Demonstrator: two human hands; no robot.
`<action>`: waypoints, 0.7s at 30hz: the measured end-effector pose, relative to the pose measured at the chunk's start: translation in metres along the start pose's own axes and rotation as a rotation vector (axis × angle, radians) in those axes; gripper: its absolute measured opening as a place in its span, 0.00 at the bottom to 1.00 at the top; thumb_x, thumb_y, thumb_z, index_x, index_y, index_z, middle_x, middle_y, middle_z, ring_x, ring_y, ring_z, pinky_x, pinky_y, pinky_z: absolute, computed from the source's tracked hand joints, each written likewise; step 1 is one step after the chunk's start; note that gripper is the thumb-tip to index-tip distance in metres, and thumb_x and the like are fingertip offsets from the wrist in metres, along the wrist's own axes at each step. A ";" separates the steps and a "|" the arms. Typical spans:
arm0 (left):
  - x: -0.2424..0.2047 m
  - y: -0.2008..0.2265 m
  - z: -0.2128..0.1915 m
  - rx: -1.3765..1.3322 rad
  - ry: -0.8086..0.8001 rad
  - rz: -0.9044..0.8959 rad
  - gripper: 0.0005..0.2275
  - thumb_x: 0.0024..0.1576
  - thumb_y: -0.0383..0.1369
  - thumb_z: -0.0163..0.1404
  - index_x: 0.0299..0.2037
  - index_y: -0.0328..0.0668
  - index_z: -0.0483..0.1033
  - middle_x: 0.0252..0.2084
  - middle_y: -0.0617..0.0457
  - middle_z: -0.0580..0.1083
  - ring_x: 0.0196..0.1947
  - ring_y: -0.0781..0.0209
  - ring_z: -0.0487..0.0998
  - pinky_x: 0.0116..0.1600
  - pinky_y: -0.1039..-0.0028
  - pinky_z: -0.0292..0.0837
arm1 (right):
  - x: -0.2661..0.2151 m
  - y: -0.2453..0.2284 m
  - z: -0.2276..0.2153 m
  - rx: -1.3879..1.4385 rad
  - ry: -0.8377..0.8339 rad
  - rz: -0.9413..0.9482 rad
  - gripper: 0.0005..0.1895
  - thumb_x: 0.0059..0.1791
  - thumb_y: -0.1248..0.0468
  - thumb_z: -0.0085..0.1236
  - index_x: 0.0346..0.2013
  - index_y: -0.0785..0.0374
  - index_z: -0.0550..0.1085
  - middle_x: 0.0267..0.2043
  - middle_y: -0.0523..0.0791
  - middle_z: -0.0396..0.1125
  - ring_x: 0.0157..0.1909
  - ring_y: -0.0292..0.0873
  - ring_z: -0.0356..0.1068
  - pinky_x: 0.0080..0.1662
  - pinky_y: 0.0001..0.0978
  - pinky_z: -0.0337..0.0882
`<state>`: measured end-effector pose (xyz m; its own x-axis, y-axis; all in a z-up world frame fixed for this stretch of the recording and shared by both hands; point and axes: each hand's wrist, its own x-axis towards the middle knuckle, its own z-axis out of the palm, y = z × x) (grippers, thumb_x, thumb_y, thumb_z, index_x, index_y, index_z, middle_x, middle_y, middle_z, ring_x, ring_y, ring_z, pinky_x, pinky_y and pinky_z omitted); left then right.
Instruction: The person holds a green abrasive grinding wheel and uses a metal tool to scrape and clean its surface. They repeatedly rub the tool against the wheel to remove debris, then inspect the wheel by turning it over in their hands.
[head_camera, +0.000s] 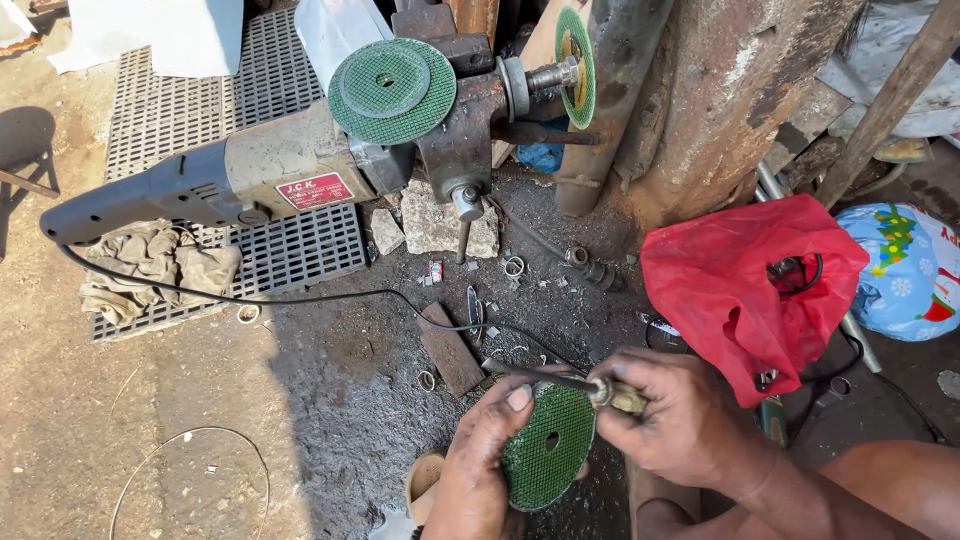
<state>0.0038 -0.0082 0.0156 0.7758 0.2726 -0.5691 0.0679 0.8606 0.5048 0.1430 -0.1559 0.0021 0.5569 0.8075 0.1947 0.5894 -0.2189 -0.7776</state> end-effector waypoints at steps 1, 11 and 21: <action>0.000 -0.002 0.001 0.008 0.003 0.027 0.24 0.50 0.35 0.54 0.54 0.22 0.81 0.37 0.31 0.79 0.25 0.42 0.77 0.27 0.59 0.76 | 0.001 0.000 0.003 -0.147 0.024 -0.099 0.08 0.40 0.69 0.55 0.32 0.56 0.76 0.25 0.38 0.69 0.24 0.38 0.69 0.32 0.31 0.71; -0.002 0.006 0.010 -0.175 0.135 -0.007 0.25 0.50 0.36 0.48 0.54 0.23 0.79 0.46 0.29 0.77 0.37 0.34 0.76 0.29 0.46 0.74 | 0.006 0.026 0.015 0.276 0.058 0.609 0.08 0.46 0.65 0.58 0.24 0.59 0.82 0.16 0.41 0.65 0.19 0.38 0.61 0.25 0.33 0.62; -0.009 0.013 0.019 -0.109 0.256 -0.069 0.25 0.50 0.37 0.47 0.54 0.24 0.81 0.47 0.28 0.78 0.42 0.34 0.76 0.32 0.45 0.75 | -0.003 0.035 0.014 0.486 -0.008 0.494 0.05 0.44 0.72 0.70 0.34 0.67 0.88 0.17 0.38 0.65 0.20 0.32 0.60 0.25 0.25 0.62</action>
<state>0.0100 -0.0079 0.0397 0.5868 0.2996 -0.7523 0.0368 0.9182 0.3944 0.1536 -0.1586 -0.0341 0.6873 0.6806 -0.2537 -0.0622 -0.2928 -0.9541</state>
